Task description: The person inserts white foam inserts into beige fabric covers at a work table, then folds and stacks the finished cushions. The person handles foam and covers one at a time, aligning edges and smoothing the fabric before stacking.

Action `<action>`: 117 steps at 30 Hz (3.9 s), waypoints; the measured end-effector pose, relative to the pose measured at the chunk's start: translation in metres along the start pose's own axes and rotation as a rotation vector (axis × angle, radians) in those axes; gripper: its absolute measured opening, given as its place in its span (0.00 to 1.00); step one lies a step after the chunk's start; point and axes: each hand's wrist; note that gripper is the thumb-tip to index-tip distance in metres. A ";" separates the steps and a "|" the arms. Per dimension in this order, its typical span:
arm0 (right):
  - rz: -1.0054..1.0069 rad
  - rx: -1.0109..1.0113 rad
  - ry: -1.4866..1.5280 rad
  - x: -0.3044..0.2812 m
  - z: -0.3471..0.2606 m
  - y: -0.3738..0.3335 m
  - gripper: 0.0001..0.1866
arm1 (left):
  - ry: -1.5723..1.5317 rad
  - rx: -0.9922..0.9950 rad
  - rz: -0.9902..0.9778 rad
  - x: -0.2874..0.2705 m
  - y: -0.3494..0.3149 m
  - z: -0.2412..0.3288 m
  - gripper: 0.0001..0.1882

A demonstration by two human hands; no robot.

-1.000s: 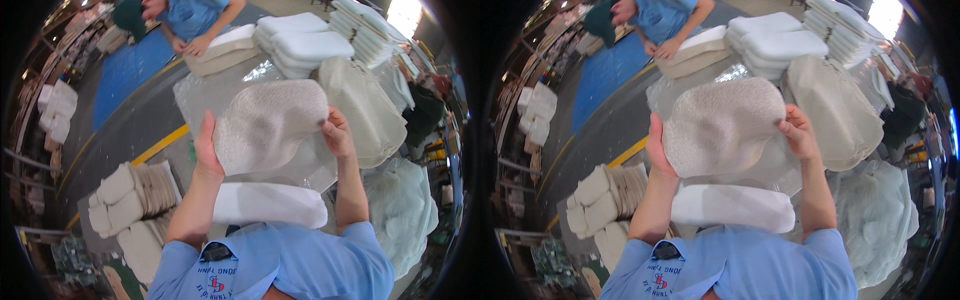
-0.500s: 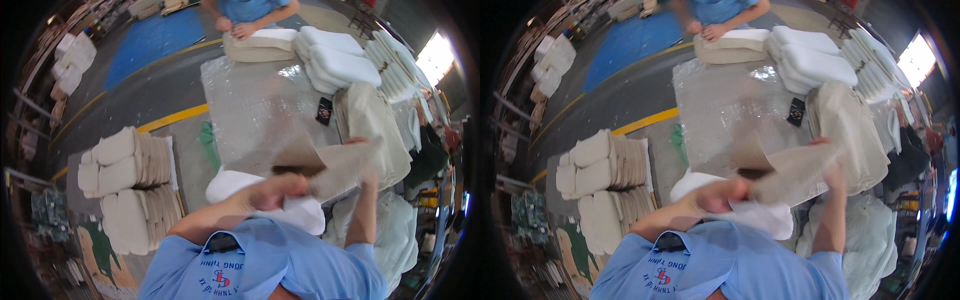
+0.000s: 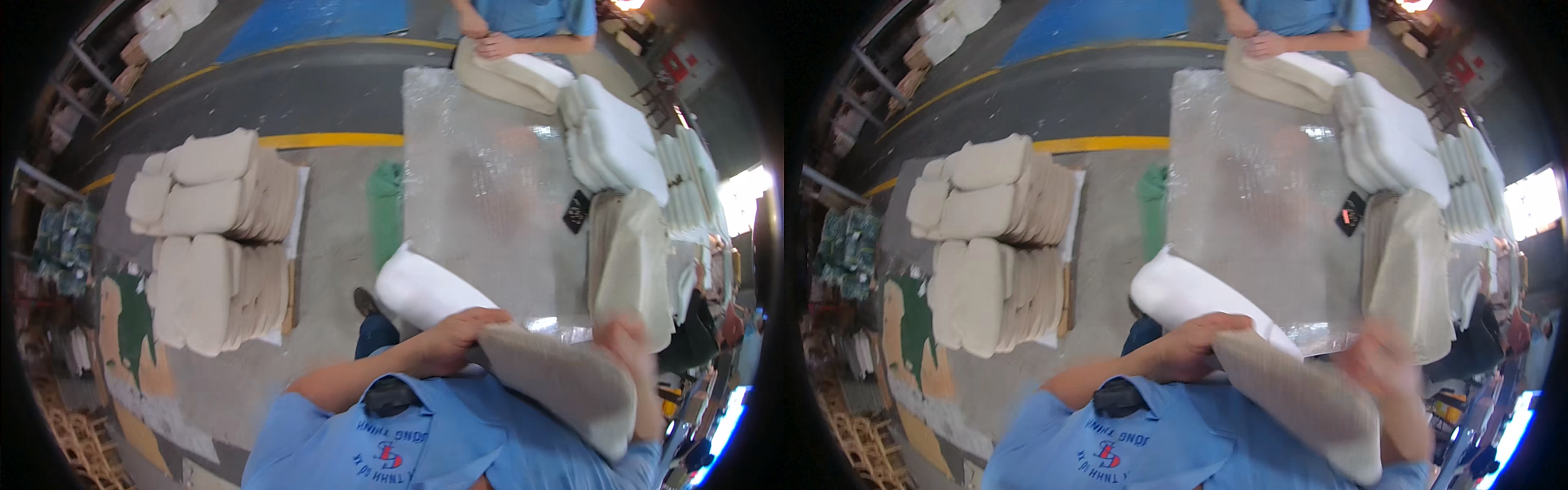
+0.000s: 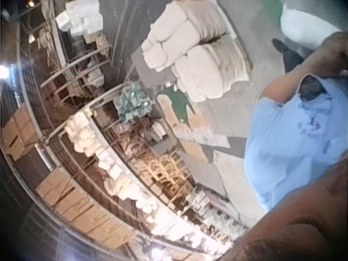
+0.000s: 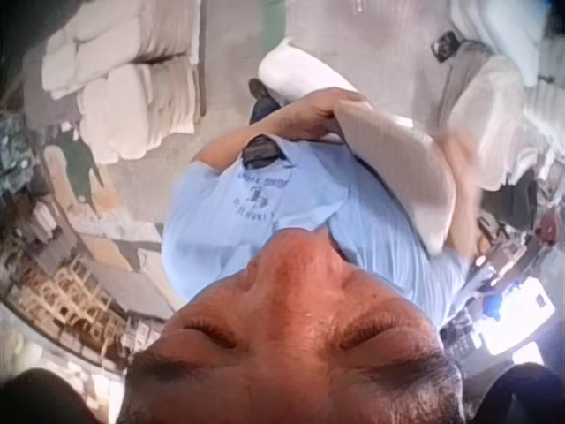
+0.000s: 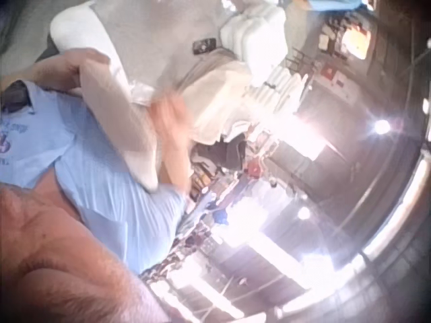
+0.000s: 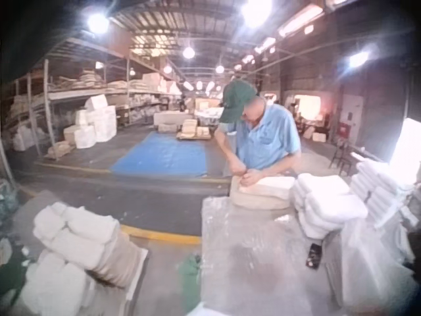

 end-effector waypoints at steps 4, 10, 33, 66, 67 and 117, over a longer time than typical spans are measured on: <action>0.171 0.209 0.290 0.149 0.102 0.102 0.12 | -0.292 0.000 0.498 -0.001 -0.009 -0.006 0.17; -0.093 0.224 0.309 0.200 0.120 0.096 0.14 | -0.190 0.215 0.845 0.012 -0.020 0.007 0.15; -0.539 0.018 0.185 0.134 0.108 0.086 0.14 | -0.338 -0.069 0.448 -0.035 -0.041 -0.036 0.30; -0.674 0.279 -0.161 0.185 0.069 0.123 0.14 | -0.660 0.245 0.430 -0.042 -0.073 -0.058 0.20; -0.656 0.294 -0.181 0.192 0.065 0.124 0.14 | -0.652 0.269 0.510 -0.044 -0.072 -0.059 0.19; -0.311 0.350 0.166 0.253 0.220 0.260 0.17 | 0.102 0.294 1.470 -0.223 0.045 -0.151 0.29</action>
Point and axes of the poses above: each hand's wrist, its own y-axis towards the middle knuckle, its own x-axis out of the palm, z = x × y, and after that the axes turned 8 degrees about z, right-handed
